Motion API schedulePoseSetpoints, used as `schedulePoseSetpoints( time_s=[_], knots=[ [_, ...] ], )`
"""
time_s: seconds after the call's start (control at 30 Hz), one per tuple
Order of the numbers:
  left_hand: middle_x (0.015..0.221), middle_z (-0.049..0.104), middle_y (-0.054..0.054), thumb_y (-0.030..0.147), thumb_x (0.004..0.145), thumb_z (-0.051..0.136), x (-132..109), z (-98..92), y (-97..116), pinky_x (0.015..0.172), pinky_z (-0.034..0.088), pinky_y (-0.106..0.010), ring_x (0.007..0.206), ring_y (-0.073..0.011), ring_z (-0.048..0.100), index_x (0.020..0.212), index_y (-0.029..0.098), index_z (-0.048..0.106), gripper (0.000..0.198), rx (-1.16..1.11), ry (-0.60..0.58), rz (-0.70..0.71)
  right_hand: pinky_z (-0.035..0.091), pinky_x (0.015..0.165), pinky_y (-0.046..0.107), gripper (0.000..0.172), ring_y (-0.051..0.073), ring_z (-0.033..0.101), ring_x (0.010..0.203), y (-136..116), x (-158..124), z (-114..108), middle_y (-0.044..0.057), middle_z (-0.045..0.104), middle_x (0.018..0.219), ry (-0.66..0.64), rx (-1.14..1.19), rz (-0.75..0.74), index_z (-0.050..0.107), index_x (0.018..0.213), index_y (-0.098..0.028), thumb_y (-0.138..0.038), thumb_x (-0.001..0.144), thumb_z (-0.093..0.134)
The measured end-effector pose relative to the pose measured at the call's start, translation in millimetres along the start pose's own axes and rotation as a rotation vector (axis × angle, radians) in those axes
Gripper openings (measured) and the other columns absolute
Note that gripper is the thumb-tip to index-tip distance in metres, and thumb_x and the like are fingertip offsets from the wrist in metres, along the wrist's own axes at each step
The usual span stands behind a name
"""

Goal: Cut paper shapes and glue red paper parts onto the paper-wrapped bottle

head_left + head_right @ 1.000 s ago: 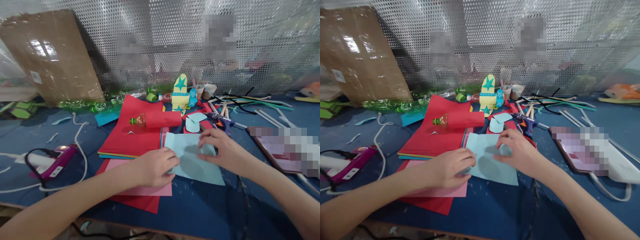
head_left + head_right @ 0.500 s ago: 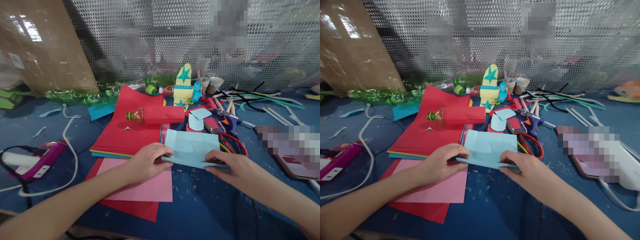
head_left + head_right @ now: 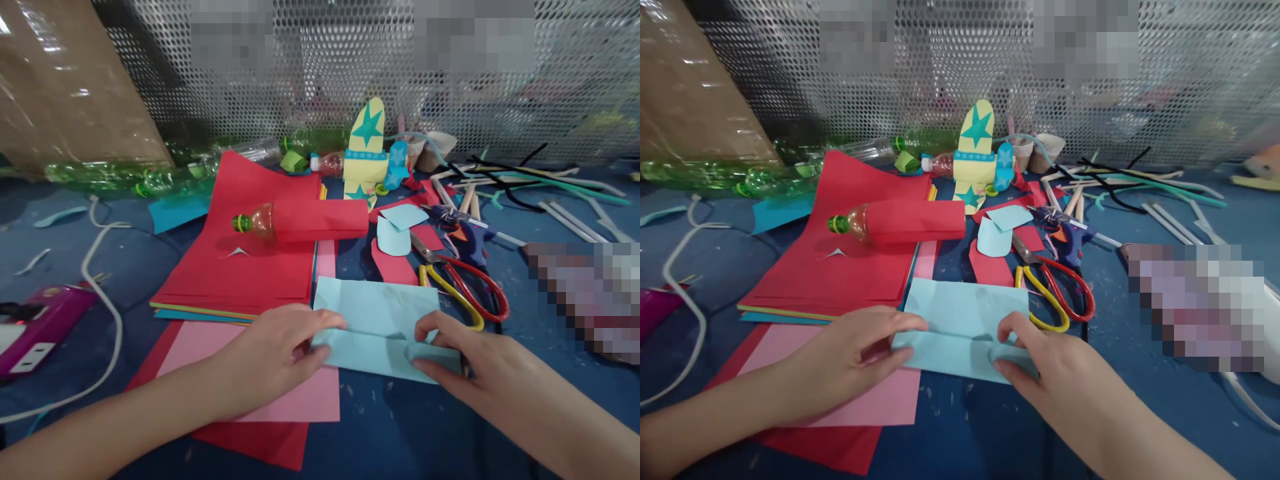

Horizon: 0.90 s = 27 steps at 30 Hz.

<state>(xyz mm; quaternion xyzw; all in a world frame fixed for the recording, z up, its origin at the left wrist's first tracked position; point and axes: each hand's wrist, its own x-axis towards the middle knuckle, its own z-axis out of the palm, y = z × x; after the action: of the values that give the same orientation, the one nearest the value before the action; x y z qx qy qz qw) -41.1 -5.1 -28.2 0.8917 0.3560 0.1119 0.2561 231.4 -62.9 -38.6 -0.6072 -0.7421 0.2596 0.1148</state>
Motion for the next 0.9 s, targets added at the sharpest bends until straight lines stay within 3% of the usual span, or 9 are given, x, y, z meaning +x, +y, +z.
schedulePoseSetpoints(
  time_s=[0.17,0.37,0.53,0.8,0.9],
  knots=[
    [0.076,0.065,0.002,0.024,0.091,0.047,-2,4.1,-1,0.064,0.045,-0.025,0.069,-0.0146,0.06,0.104,0.023,0.059,0.017,0.052,0.05,0.014,0.037,0.039,0.027,0.009,0.017,0.056,0.035,2,0,4,-0.003,0.067,0.059,0.089,-0.066,-0.08,0.046,0.087,-0.028,-0.035,0.083,0.051],
    [0.084,0.068,-0.002,0.023,0.097,0.04,-4,11.4,0,0.069,0.048,-0.028,0.077,-0.0164,0.061,0.101,0.018,0.058,0.02,0.18,0.174,0.175,0.037,0.037,0.027,0.011,0.018,0.061,0.038,2,-1,5,-0.001,0.065,0.06,0.166,-0.185,-0.183,0.043,0.086,-0.027,-0.035,0.092,0.039],
    [0.082,0.068,-0.002,0.019,0.098,0.038,-1,10.9,1,0.07,0.049,-0.03,0.073,-0.0156,0.059,0.085,0.018,0.061,0.027,0.251,0.108,0.237,0.037,0.037,0.027,0.021,0.018,0.058,0.035,1,0,5,-0.002,0.061,0.055,0.148,-0.186,-0.164,0.043,0.082,-0.026,-0.042,0.094,0.034],
    [0.074,0.062,-0.001,0.015,0.097,0.036,-3,12.0,0,0.075,0.048,-0.032,0.072,-0.0163,0.056,0.087,0.019,0.063,0.028,0.273,0.083,0.226,0.036,0.036,0.025,0.037,0.012,0.049,0.031,-1,2,7,-0.002,0.059,0.057,0.212,-0.191,-0.183,0.042,0.077,-0.025,-0.052,0.097,0.026],
    [0.074,0.06,-0.001,0.012,0.097,0.036,-5,15.2,-2,0.076,0.048,-0.033,0.072,-0.0159,0.055,0.09,0.018,0.062,0.027,0.312,0.076,0.245,0.038,0.036,0.023,0.04,0.011,0.052,0.034,-1,2,5,-0.002,0.059,0.059,0.202,-0.211,-0.203,0.043,0.075,-0.025,-0.051,0.098,0.025]
  ],
)
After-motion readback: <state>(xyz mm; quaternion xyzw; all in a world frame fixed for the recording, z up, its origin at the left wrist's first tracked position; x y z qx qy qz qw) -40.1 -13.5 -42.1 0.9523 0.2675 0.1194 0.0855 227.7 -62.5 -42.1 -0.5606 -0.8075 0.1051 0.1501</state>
